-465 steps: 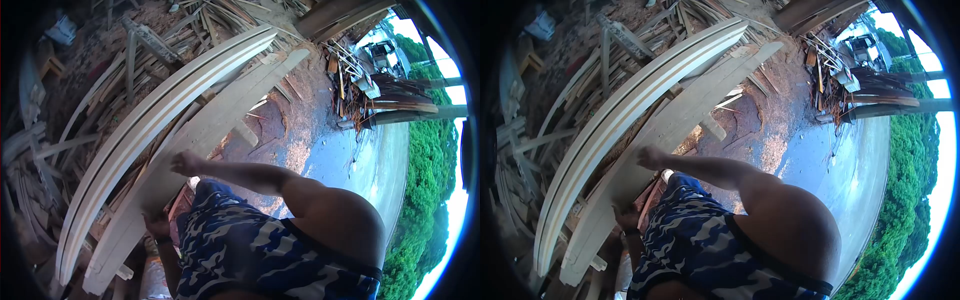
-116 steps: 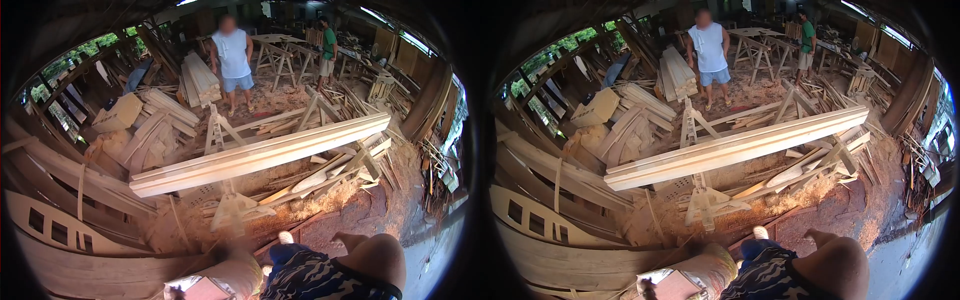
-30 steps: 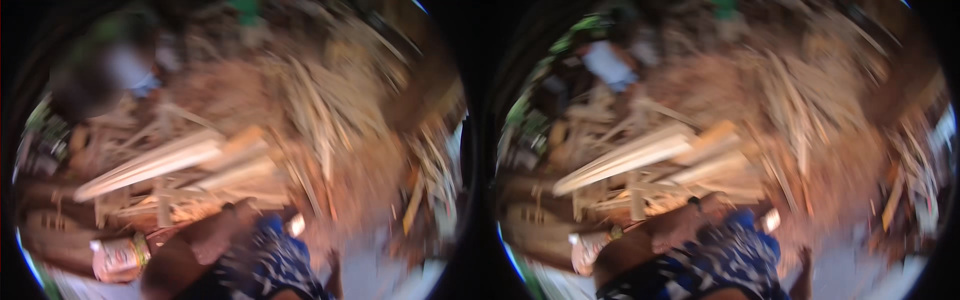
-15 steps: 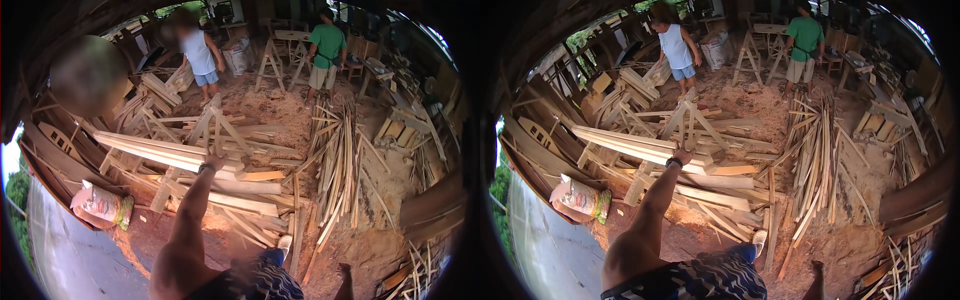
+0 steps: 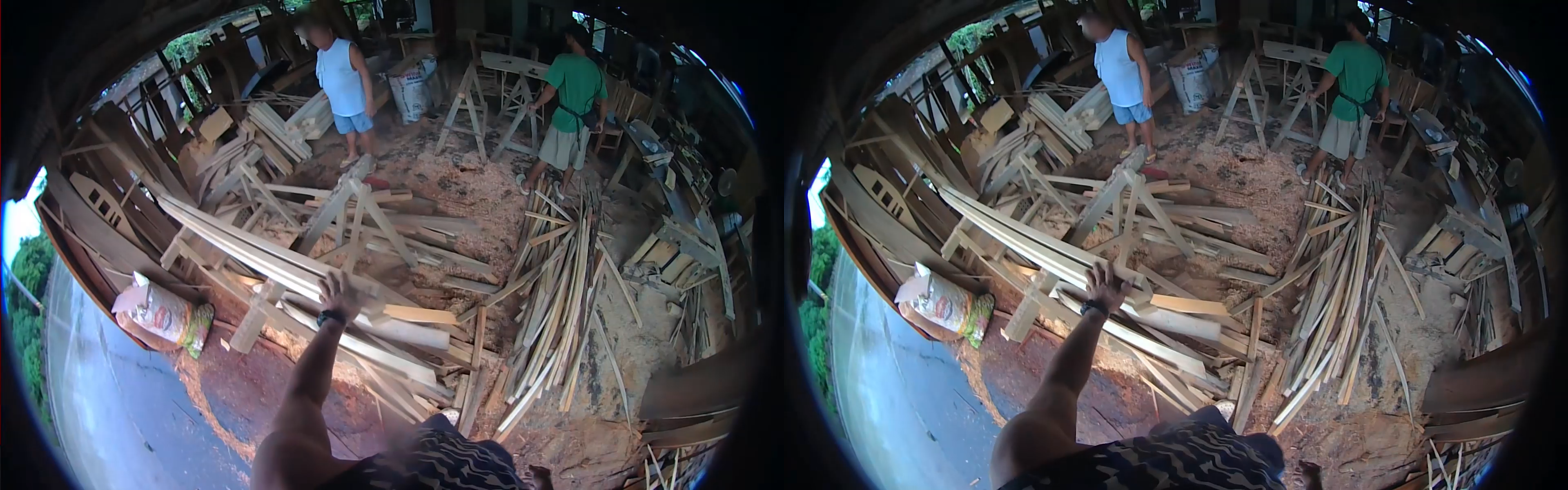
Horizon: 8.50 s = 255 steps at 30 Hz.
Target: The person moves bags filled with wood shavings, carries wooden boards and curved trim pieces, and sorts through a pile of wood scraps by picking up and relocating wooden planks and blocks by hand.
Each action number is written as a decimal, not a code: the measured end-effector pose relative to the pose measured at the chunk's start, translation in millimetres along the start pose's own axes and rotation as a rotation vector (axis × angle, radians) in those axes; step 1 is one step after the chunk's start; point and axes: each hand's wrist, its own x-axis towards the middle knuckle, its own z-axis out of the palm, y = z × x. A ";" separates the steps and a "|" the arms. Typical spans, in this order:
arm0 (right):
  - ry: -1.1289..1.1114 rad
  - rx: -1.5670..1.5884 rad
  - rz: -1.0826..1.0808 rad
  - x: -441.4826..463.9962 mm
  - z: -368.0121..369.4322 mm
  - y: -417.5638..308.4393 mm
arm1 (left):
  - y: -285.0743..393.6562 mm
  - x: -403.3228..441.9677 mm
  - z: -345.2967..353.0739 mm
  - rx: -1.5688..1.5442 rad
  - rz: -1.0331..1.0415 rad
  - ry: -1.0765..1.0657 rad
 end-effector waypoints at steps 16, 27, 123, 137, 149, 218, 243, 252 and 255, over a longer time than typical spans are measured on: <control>-0.018 -0.037 -0.036 47.2 -7.2 -42.9 | 3.6 -2.6 -6.1 -0.009 -0.044 -0.027; -0.137 -0.079 -0.179 74.7 -8.6 -86.7 | -82.2 53.8 81.5 0.947 0.414 -0.012; -0.702 -1.620 -0.854 143.6 610.5 -1067.8 | 121.9 95.5 23.8 0.201 -1.476 0.242; -1.011 -2.056 -1.340 22.4 748.2 -1004.3 | 123.0 96.7 21.6 0.162 -1.475 0.376; -0.960 -1.928 -1.833 -9.3 921.1 -935.6 | 108.7 71.3 60.9 0.121 -1.311 0.533; -0.578 -1.734 -2.146 -209.8 739.2 -548.5 | 602.5 -503.7 332.8 -0.836 -1.781 -0.554; -0.684 -1.390 -2.383 -164.7 773.5 -556.6 | 266.3 -589.2 217.2 -1.161 -1.679 0.075; -0.104 -1.642 -2.399 -249.5 698.0 -478.2 | -61.8 -638.4 101.6 -0.879 -1.482 0.048; -0.792 -1.353 -2.092 -249.6 618.0 -424.2 | -132.1 -614.0 62.7 -0.812 -1.342 0.046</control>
